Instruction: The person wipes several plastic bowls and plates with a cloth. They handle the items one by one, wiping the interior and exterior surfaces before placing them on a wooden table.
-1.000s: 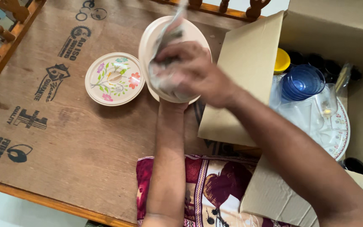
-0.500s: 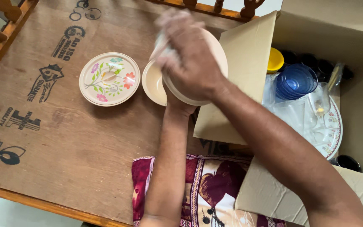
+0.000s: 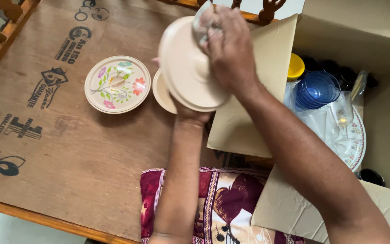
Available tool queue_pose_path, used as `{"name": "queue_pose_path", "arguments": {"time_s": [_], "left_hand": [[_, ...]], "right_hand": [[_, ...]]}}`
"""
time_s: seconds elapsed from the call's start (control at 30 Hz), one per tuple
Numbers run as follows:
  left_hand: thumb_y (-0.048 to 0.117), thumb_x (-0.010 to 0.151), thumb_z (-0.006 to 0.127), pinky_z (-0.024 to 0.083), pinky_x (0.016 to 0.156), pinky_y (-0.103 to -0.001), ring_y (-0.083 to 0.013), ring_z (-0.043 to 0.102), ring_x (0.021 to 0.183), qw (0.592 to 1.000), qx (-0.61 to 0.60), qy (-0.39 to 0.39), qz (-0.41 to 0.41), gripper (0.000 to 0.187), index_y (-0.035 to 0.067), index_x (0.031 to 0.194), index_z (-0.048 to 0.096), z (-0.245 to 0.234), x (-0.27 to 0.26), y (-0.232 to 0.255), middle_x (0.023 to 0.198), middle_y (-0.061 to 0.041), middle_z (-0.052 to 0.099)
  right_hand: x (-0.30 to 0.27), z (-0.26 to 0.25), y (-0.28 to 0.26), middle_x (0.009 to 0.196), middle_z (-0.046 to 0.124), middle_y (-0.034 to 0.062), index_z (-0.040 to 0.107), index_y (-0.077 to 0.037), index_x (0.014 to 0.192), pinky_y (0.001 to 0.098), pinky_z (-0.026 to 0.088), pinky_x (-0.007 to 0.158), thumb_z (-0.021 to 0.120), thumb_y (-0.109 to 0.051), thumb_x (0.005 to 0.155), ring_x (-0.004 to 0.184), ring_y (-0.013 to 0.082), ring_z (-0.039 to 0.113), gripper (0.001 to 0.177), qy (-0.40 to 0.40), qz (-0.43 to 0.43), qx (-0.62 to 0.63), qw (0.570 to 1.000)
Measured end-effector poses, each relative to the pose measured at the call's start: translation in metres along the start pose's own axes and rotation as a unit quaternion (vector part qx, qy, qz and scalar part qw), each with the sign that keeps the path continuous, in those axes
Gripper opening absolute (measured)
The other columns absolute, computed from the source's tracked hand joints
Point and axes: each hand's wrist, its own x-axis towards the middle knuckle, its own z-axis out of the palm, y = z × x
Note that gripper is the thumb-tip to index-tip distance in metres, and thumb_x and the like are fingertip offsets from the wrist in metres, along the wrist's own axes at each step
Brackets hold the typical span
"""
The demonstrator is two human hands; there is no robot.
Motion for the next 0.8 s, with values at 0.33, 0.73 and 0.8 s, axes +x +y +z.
{"name": "queue_pose_path", "arguments": {"time_s": [0.33,0.73,0.8], "left_hand": [[0.055,0.111,0.032,0.029,0.134,-0.045,-0.0198,0.027,0.161,0.969,0.243,0.007,0.048,0.066,0.02,0.166,0.02,-0.017,-0.028,0.01,0.172,-0.006,0.026],[0.056,0.11,0.048,0.041,0.123,-0.042,-0.0226,0.044,0.147,0.948,0.301,0.081,0.059,0.075,0.014,0.168,0.027,-0.021,-0.005,-0.025,0.162,-0.011,0.04],[0.056,0.11,0.051,0.043,0.121,-0.042,-0.0231,0.047,0.144,0.925,0.364,0.083,0.067,0.077,0.013,0.169,0.028,-0.014,-0.001,-0.026,0.161,-0.012,0.042]], "right_hand": [[-0.021,0.007,-0.07,0.157,0.048,0.0152,0.056,-0.019,0.149,0.058,0.02,0.124,0.058,-0.048,0.101,0.15,0.0378,0.039,0.056,-0.185,-0.349,0.005,0.919],[0.003,-0.003,0.013,0.145,0.054,0.0199,0.048,-0.001,0.149,0.0436,0.045,0.12,0.044,-0.062,0.11,0.138,0.0299,0.056,0.073,-0.054,0.106,0.178,0.977],[-0.008,0.005,0.008,0.138,0.056,0.0207,0.046,-0.001,0.151,0.0436,0.042,0.118,0.041,-0.065,0.107,0.133,0.0286,0.052,0.077,-0.154,0.111,0.367,0.911]]}}
